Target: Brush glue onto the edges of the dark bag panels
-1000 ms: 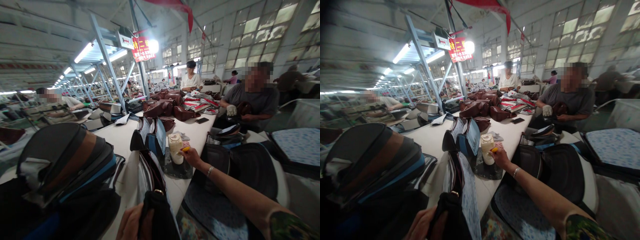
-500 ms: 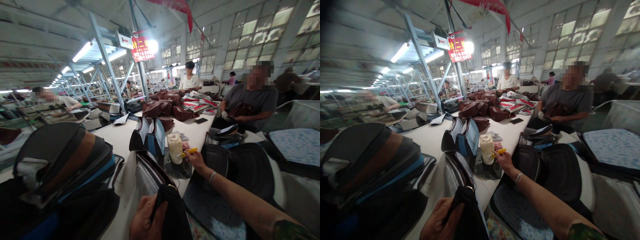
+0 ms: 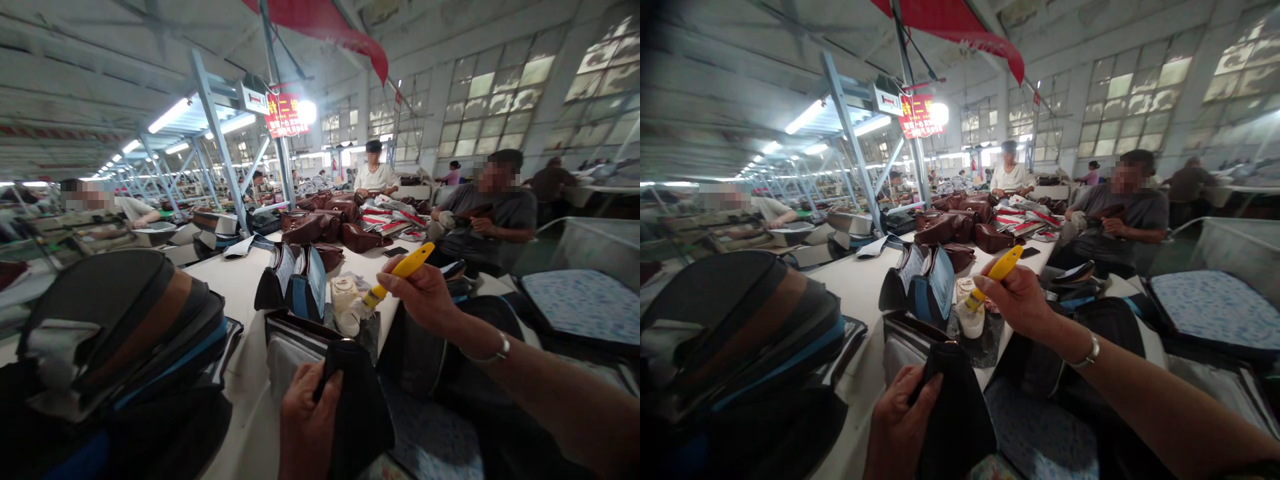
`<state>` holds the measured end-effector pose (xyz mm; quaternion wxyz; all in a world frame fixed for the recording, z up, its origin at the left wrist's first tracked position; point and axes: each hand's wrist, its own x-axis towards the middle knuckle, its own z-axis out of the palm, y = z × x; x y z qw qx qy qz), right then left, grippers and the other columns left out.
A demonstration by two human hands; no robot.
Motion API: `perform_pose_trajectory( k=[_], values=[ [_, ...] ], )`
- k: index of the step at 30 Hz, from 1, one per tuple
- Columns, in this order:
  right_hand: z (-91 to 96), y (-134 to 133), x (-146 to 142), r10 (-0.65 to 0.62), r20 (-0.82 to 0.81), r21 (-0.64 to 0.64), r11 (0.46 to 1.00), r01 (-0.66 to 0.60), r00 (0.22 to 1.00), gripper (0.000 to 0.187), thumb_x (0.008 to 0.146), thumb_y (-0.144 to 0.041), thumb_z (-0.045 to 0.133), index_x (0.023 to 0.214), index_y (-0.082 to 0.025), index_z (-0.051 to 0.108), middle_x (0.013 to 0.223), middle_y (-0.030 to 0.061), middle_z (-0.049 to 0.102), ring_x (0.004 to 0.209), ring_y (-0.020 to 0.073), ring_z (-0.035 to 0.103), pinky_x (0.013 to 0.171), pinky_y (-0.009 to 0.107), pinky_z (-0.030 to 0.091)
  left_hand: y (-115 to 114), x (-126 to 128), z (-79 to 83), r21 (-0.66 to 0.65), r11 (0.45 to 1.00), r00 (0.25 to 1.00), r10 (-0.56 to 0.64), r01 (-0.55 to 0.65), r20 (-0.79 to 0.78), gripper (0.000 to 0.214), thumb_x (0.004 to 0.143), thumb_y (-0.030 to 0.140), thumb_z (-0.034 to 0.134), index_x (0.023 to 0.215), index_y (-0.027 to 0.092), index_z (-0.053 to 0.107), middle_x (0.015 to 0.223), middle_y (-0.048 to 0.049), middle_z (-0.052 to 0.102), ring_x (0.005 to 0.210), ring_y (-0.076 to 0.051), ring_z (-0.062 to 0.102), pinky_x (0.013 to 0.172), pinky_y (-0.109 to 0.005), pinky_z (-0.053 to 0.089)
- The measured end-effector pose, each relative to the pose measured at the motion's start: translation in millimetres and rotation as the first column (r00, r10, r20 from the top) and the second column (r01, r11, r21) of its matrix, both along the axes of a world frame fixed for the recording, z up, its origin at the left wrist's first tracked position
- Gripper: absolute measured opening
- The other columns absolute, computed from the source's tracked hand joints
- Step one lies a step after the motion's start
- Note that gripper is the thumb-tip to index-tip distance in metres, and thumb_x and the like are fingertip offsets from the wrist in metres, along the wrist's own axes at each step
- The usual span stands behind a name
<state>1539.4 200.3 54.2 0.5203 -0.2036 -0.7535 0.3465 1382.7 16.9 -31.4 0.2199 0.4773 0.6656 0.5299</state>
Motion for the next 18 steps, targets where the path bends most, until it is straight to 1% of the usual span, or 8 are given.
perform_pose_trajectory(
  k=[1,3,5,7,9,12,15,18],
  values=[
    [11.7,-11,1,0.06,0.016,0.053,0.997,-0.06,0.998,0.019,0.088,-0.039,0.063,0.082,-0.021,0.064,0.072,-0.0001,0.059,0.066,0.0136,0.053,0.061,0.027,0.042,3,1,-0.5,0.007,1.0,1.0,-0.002,0.002,-0.005,0.03,0.09,0.044,0.054,0.101,0.022,0.071,0.086,-0.0012,0.062,0.084,-0.017,0.06,0.076,-0.025,0.047],
    [25.5,-28,1,0.157,0.083,0.146,0.975,-0.168,0.984,0.016,0.091,-0.034,0.058,0.083,-0.021,0.062,0.075,0.0,0.059,0.07,0.0136,0.054,0.064,0.027,0.044,7,2,-2.1,0.023,1.0,1.0,0.002,-0.002,-0.014,0.03,0.09,0.044,0.055,0.104,0.022,0.071,0.088,-0.0017,0.063,0.087,-0.017,0.06,0.078,-0.027,0.047],
    [28.2,-38,-4,0.22,0.169,0.261,0.93,-0.258,0.961,0.014,0.092,-0.03,0.056,0.082,-0.021,0.059,0.074,-0.0002,0.058,0.069,0.0131,0.054,0.065,0.027,0.044,10,4,-4.3,0.03,1.0,1.0,0.001,0.0,-0.031,0.031,0.09,0.043,0.055,0.106,0.022,0.07,0.09,-0.0019,0.063,0.089,-0.018,0.06,0.08,-0.028,0.046],
    [24.1,-42,-13,0.239,0.247,0.378,0.869,-0.32,0.939,0.014,0.091,-0.028,0.056,0.078,-0.02,0.056,0.07,-0.0007,0.058,0.065,0.0126,0.053,0.068,0.029,0.044,12,6,-6.8,0.034,0.999,0.998,0.002,0.0,-0.056,0.03,0.09,0.042,0.054,0.106,0.022,0.07,0.092,-0.002,0.063,0.089,-0.018,0.06,0.082,-0.028,0.046],
    [18.6,-41,-21,0.227,0.332,0.458,0.81,-0.367,0.916,0.015,0.089,-0.026,0.056,0.076,-0.02,0.054,0.069,-0.0004,0.06,0.064,0.0128,0.054,0.074,0.031,0.044,13,8,-9.2,0.046,0.999,0.997,-0.001,0.005,-0.079,0.028,0.091,0.042,0.053,0.104,0.023,0.07,0.092,-0.002,0.062,0.089,-0.018,0.06,0.081,-0.028,0.045],
    [19.3,-36,-26,0.166,0.51,0.477,0.762,-0.438,0.844,0.017,0.086,-0.025,0.055,0.072,-0.021,0.048,0.066,-0.0012,0.057,0.062,0.0126,0.05,0.077,0.031,0.043,11,11,-12.5,0.068,0.998,0.995,-0.012,0.018,-0.095,0.027,0.091,0.04,0.053,0.102,0.023,0.069,0.09,-0.0019,0.061,0.086,-0.017,0.06,0.077,-0.028,0.045],
    [34.0,-34,-21,0.056,0.651,0.477,0.746,-0.465,0.757,0.021,0.083,-0.024,0.054,0.066,-0.022,0.042,0.06,-0.0039,0.047,0.057,0.0113,0.041,0.074,0.028,0.04,9,12,-15.0,0.087,0.996,0.995,-0.01,0.018,-0.099,0.026,0.091,0.039,0.052,0.104,0.024,0.069,0.091,-0.0017,0.061,0.087,-0.016,0.059,0.078,-0.027,0.045],
    [48.1,-37,-15,-0.009,0.682,0.488,0.75,-0.446,0.731,0.02,0.083,-0.023,0.052,0.065,-0.021,0.042,0.061,-0.0038,0.047,0.057,0.0107,0.038,0.069,0.027,0.037,8,11,-16.7,0.08,0.997,0.996,0.003,0.004,-0.091,0.026,0.091,0.04,0.053,0.106,0.025,0.068,0.093,-0.0014,0.061,0.088,-0.016,0.06,0.079,-0.027,0.045]
  ],
)
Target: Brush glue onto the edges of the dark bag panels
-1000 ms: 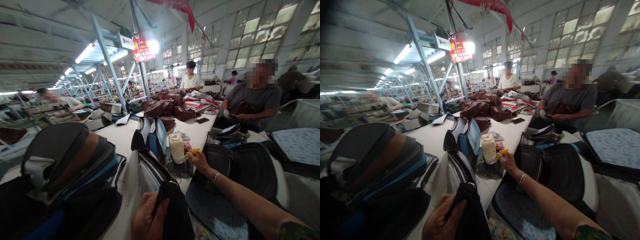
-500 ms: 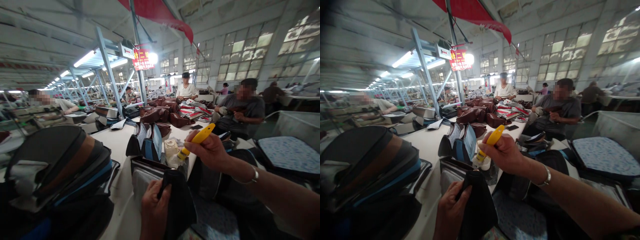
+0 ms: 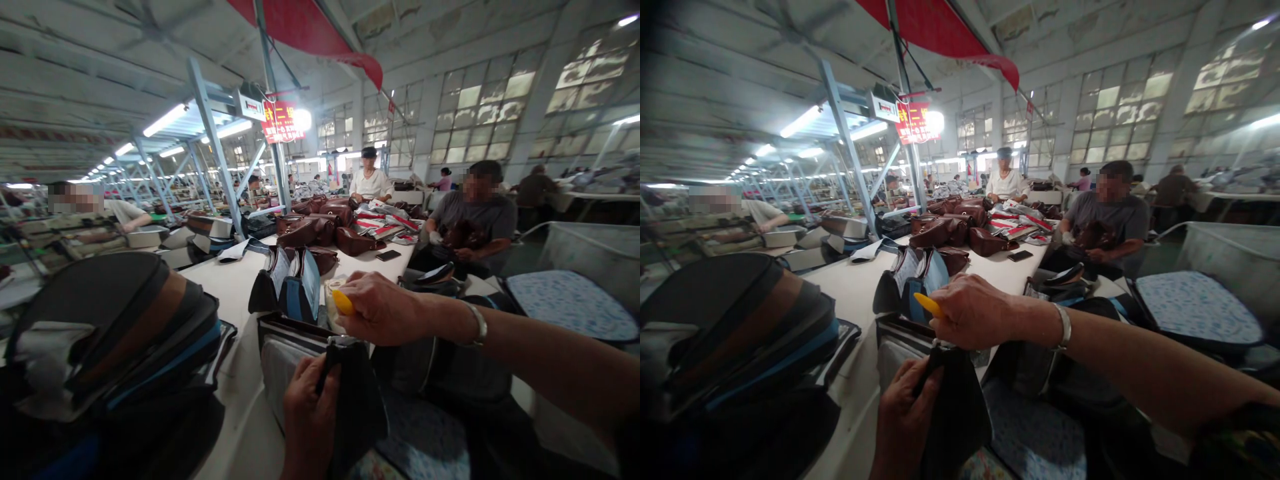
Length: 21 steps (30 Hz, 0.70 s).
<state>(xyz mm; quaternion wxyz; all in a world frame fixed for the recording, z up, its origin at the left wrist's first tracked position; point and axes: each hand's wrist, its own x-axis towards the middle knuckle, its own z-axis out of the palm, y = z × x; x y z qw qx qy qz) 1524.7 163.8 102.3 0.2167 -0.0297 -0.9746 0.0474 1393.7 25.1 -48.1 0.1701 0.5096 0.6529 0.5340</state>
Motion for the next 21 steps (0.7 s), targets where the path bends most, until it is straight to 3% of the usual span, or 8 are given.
perform_pose_trajectory(
  k=[7,14,21],
  values=[
    [-14.2,-9,-25,0.011,0.048,0.039,0.999,-0.013,0.999,0.017,0.085,-0.026,0.051,0.069,-0.02,0.048,0.063,-0.0024,0.054,0.057,0.0114,0.042,0.066,0.028,0.035,3,3,-4.1,0.027,0.999,0.998,-0.015,0.017,-0.054,0.024,0.091,0.039,0.054,0.104,0.026,0.069,0.089,-0.0007,0.06,0.084,-0.015,0.06,0.076,-0.026,0.046],
    [-18.9,-7,-36,0.005,-0.176,-0.109,0.994,-0.025,0.984,0.021,0.09,-0.033,0.05,0.074,-0.019,0.054,0.067,0.0004,0.059,0.063,0.0127,0.05,0.065,0.027,0.035,1,2,-9.4,0.072,0.997,0.997,0.025,-0.019,-0.077,0.025,0.09,0.04,0.056,0.103,0.026,0.07,0.085,0.0,0.06,0.08,-0.014,0.059,0.071,-0.024,0.045],
    [-6.4,0,-7,0.049,0.047,0.007,0.999,-0.05,0.998,0.02,0.084,-0.025,0.054,0.066,-0.021,0.046,0.062,-0.003,0.05,0.059,0.0114,0.042,0.065,0.028,0.034,2,3,-1.1,0.026,0.999,0.999,0.025,-0.024,-0.045,0.026,0.09,0.041,0.055,0.103,0.025,0.07,0.087,-0.0013,0.062,0.082,-0.015,0.061,0.074,-0.025,0.047]
  ],
)
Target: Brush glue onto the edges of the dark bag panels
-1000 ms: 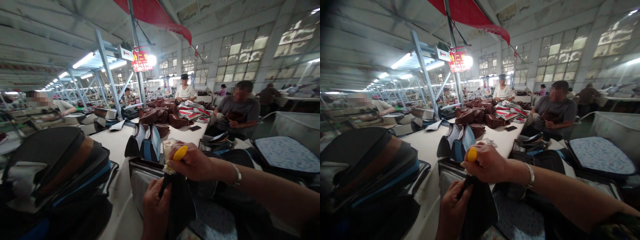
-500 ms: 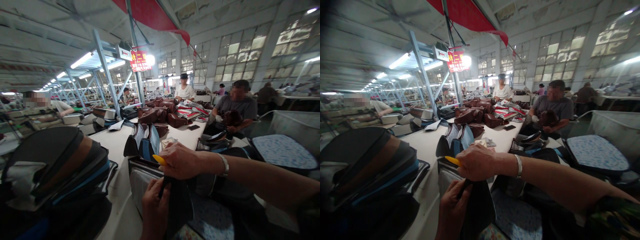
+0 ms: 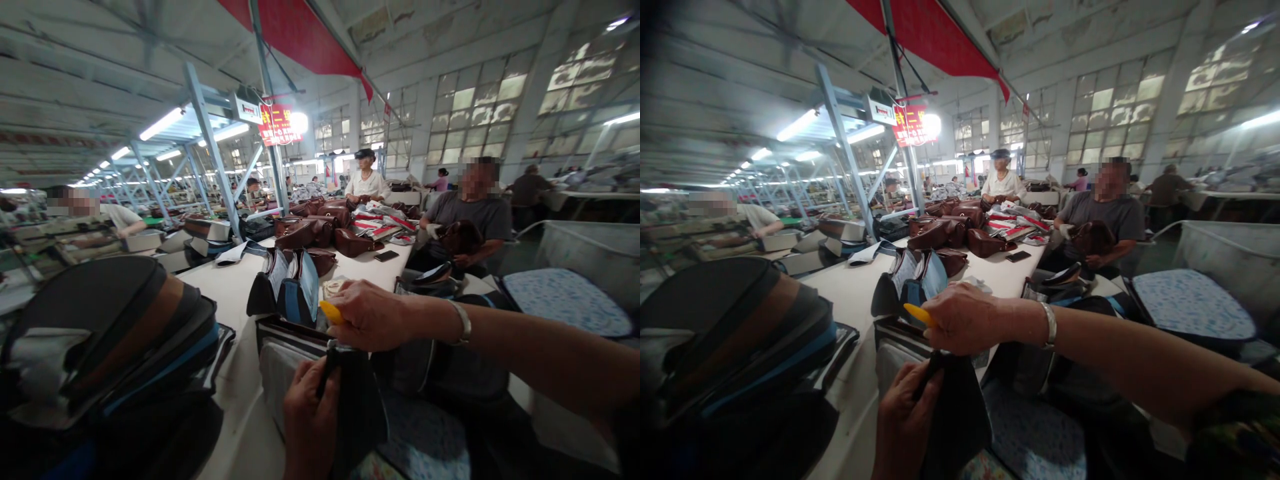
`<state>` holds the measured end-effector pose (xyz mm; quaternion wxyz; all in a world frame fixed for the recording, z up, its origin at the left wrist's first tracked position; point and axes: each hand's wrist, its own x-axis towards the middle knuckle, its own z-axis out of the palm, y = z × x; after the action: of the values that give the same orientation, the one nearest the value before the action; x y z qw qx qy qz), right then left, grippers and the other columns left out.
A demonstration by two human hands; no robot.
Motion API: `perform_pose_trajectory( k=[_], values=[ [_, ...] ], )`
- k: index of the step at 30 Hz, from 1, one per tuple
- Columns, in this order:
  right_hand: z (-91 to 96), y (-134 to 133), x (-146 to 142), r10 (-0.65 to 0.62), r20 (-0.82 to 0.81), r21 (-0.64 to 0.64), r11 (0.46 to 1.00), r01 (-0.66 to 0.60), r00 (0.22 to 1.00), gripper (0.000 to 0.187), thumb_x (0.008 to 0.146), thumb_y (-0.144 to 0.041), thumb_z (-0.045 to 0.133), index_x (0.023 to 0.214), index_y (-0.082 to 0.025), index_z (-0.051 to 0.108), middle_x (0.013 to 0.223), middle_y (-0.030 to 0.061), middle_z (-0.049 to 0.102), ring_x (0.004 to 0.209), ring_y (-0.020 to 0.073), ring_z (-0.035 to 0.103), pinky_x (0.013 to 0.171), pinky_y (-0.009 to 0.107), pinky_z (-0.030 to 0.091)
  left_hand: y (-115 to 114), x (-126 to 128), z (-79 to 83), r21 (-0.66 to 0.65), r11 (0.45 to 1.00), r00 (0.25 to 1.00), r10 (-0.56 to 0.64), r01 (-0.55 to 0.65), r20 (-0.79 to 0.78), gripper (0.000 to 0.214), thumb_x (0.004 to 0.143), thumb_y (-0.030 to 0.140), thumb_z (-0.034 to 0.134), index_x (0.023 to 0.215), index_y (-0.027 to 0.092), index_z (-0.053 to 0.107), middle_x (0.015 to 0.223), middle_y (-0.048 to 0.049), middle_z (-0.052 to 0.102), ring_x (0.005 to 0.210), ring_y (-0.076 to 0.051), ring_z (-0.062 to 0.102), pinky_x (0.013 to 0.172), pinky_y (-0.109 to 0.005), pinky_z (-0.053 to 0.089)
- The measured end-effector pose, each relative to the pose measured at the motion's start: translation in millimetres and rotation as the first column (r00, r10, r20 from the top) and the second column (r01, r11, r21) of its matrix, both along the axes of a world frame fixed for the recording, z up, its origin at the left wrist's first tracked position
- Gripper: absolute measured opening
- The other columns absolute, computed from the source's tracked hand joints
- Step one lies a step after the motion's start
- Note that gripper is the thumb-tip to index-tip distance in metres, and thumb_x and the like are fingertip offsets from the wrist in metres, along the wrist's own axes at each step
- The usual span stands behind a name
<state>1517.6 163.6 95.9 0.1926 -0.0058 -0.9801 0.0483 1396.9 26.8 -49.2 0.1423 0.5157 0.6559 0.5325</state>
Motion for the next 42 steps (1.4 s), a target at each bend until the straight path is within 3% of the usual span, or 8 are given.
perform_pose_trajectory(
  k=[7,12,18,23,28,33,38,42],
  values=[
    [-4.7,4,14,-0.002,-0.031,-0.04,0.999,0.001,1.0,0.022,0.086,-0.029,0.054,0.069,-0.021,0.043,0.062,-0.0045,0.047,0.058,0.0108,0.037,0.066,0.028,0.034,2,-3,4.2,0.019,1.0,1.0,0.01,-0.009,-0.007,0.024,0.09,0.041,0.056,0.103,0.026,0.07,0.088,-0.0002,0.062,0.082,-0.014,0.062,0.074,-0.024,0.048],
    [8.6,9,21,-0.064,-0.064,-0.029,0.998,0.062,0.996,0.022,0.082,-0.023,0.054,0.065,-0.02,0.041,0.061,-0.0052,0.041,0.057,0.01,0.035,0.061,0.028,0.03,3,3,-0.8,0.119,0.988,0.962,0.125,-0.099,-0.243,0.021,0.091,0.034,0.055,0.102,0.024,0.071,0.08,-0.0004,0.061,0.071,-0.013,0.062,0.064,-0.022,0.05],
    [20.9,-3,0,-0.091,-0.159,-0.064,0.995,0.082,0.983,0.023,0.086,-0.028,0.052,0.065,-0.019,0.046,0.06,-0.0033,0.046,0.058,0.0103,0.04,0.06,0.027,0.03,7,13,-10.7,0.313,0.938,0.579,0.34,-0.15,-0.741,0.026,0.087,0.011,0.055,0.111,0.014,0.065,0.078,-0.0041,0.063,0.072,-0.017,0.063,0.065,-0.027,0.053],
    [7.0,-10,-25,-0.055,0.058,0.034,0.998,0.053,0.997,0.021,0.085,-0.031,0.052,0.068,-0.019,0.053,0.06,-0.0015,0.054,0.055,0.0108,0.042,0.057,0.027,0.03,6,22,-10.3,0.236,0.955,0.364,0.288,-0.18,-0.886,0.028,0.08,0.002,0.058,0.104,0.014,0.065,0.081,-0.0034,0.063,0.072,-0.018,0.061,0.063,-0.03,0.054],
    [12.9,-14,-33,-0.141,0.248,0.196,0.976,0.092,0.959,0.016,0.081,-0.025,0.05,0.072,-0.017,0.061,0.065,0.0045,0.065,0.055,0.0129,0.049,0.055,0.029,0.029,6,25,-10.4,0.208,0.962,0.41,0.263,-0.175,-0.873,0.028,0.078,0.002,0.06,0.103,0.015,0.063,0.081,-0.0018,0.062,0.071,-0.017,0.06,0.06,-0.03,0.055],
    [13.7,-18,-37,-0.027,0.254,0.184,0.983,-0.021,0.967,0.018,0.083,-0.03,0.052,0.075,-0.017,0.063,0.066,0.0033,0.067,0.052,0.0116,0.05,0.051,0.027,0.027,7,24,-11.8,0.232,0.959,0.373,0.278,-0.162,-0.885,0.023,0.08,0.002,0.059,0.097,0.017,0.064,0.083,-0.0026,0.063,0.072,-0.017,0.061,0.059,-0.028,0.053],
    [10.4,-20,-42,-0.096,0.305,0.221,0.975,0.028,0.948,0.02,0.081,-0.03,0.051,0.079,-0.017,0.067,0.07,0.0066,0.07,0.054,0.0138,0.055,0.049,0.028,0.026,6,25,-11.6,0.209,0.967,0.366,0.249,-0.146,-0.897,0.029,0.078,0.001,0.06,0.103,0.015,0.064,0.081,-0.0026,0.061,0.07,-0.017,0.06,0.06,-0.029,0.055],
    [4.9,-17,-46,-0.014,0.346,0.183,0.982,-0.053,0.938,0.02,0.079,-0.03,0.051,0.075,-0.018,0.065,0.066,0.0053,0.069,0.052,0.0145,0.054,0.046,0.028,0.025,6,24,-14.5,0.26,0.96,0.372,0.281,-0.104,-0.885,0.026,0.079,0.002,0.06,0.101,0.015,0.065,0.084,-0.004,0.063,0.072,-0.017,0.061,0.061,-0.028,0.055]
  ],
)
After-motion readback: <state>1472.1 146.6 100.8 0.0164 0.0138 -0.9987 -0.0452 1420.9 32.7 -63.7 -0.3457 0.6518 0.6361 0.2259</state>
